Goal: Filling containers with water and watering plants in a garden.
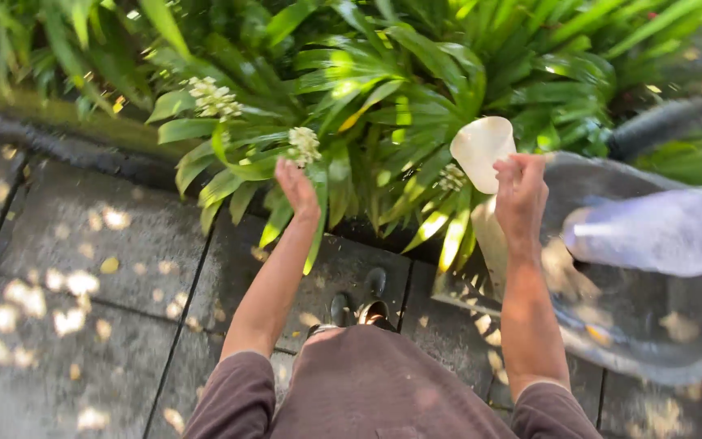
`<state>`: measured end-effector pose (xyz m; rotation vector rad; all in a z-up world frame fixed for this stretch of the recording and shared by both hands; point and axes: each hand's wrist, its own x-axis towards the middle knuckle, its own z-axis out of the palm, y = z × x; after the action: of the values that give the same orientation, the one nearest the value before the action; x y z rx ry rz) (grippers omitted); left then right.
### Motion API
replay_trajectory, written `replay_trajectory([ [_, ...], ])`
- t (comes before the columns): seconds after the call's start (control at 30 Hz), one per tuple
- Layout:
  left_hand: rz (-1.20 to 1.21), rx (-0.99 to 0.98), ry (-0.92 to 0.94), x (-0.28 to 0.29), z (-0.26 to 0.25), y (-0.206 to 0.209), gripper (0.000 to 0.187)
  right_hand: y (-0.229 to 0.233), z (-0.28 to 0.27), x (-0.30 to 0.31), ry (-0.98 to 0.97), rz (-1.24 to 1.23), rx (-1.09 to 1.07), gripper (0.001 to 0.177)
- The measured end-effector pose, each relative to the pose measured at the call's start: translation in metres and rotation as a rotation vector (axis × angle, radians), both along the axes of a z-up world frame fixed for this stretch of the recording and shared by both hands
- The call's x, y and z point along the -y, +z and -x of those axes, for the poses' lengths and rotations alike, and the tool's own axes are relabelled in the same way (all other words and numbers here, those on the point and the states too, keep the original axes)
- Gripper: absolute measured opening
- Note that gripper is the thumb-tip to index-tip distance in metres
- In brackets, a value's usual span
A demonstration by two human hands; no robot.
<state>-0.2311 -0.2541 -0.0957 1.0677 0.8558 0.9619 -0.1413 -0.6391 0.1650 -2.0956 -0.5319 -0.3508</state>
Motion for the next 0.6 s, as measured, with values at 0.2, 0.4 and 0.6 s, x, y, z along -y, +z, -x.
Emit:
replay_trajectory([
  [0.2,0.331,-0.067,-0.132,0.1,0.014,0.07,0.04,0.022,0.052,0.109,-0.313,-0.016,0.088,0.018],
  [0.4,-0.081,-0.209,-1.001,0.236,-0.023,0.126,0.04,0.057,0.049,0.213,-0.448,0.26,0.262,0.013],
  [0.6,-0.668,0.077,-1.287,0.391,-0.097,0.121,0.047,0.008,-0.019,0.308,-0.448,0.657,0.268,0.013],
])
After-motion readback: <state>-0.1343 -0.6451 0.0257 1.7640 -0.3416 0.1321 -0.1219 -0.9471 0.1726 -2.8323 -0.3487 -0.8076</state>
